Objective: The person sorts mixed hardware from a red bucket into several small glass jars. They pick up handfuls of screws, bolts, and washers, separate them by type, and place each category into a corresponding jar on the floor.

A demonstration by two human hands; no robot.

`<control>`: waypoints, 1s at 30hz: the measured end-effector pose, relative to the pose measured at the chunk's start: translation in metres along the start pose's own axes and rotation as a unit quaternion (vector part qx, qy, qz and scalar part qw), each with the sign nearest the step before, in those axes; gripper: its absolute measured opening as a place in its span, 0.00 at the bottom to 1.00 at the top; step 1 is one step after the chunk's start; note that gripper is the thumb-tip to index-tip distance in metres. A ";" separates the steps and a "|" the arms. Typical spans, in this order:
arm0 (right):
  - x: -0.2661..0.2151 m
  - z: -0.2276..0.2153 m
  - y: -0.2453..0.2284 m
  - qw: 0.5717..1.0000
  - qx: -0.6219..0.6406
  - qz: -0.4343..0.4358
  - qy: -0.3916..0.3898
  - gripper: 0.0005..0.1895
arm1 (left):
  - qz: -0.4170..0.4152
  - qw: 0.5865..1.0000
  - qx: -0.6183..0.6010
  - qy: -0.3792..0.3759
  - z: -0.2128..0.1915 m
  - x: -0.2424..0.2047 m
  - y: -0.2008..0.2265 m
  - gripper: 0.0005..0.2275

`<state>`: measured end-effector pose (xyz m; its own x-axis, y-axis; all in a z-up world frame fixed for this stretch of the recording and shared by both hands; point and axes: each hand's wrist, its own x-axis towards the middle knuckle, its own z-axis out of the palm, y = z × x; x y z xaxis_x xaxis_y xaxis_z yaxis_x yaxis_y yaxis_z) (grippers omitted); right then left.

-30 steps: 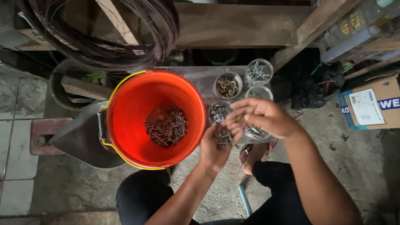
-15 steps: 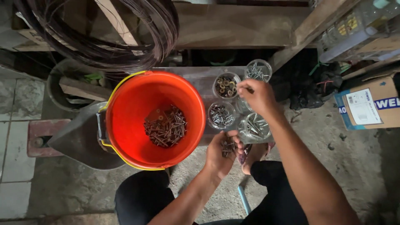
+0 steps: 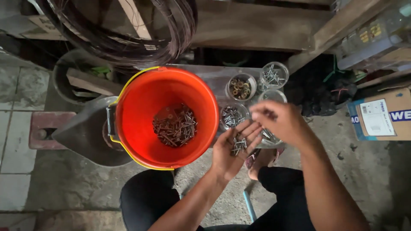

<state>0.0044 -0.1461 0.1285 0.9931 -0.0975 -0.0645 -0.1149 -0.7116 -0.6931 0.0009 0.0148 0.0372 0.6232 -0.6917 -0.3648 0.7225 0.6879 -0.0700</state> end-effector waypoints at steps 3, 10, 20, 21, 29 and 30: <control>-0.009 -0.002 -0.005 0.992 -0.036 -0.122 -0.011 0.07 | -0.002 1.000 0.022 0.002 -0.004 -0.003 -0.004 0.24; -0.028 0.010 -0.007 0.978 -0.064 -0.150 -0.128 0.17 | -0.016 0.997 0.015 0.069 -0.016 0.002 -0.001 0.17; -0.027 0.025 0.019 0.970 -0.146 -0.161 -0.113 0.09 | 0.008 0.996 0.083 -0.028 -0.009 0.011 -0.002 0.28; -0.027 0.024 0.019 0.969 -0.155 -0.156 -0.114 0.09 | 0.010 0.997 0.078 -0.020 -0.006 0.009 -0.002 0.28; -0.024 0.018 0.010 0.982 -0.090 -0.119 -0.116 0.07 | 0.011 0.999 0.033 0.018 0.024 -0.008 0.007 0.19; -0.023 0.018 0.009 0.983 -0.084 -0.116 -0.116 0.06 | 0.010 0.999 0.022 0.033 0.027 -0.010 0.007 0.16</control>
<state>-0.0195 -0.1381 0.1107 0.9688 0.2292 -0.0944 0.1331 -0.8022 -0.5820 0.0082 0.0207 0.0654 0.6183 -0.6607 -0.4256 0.7227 0.6908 -0.0223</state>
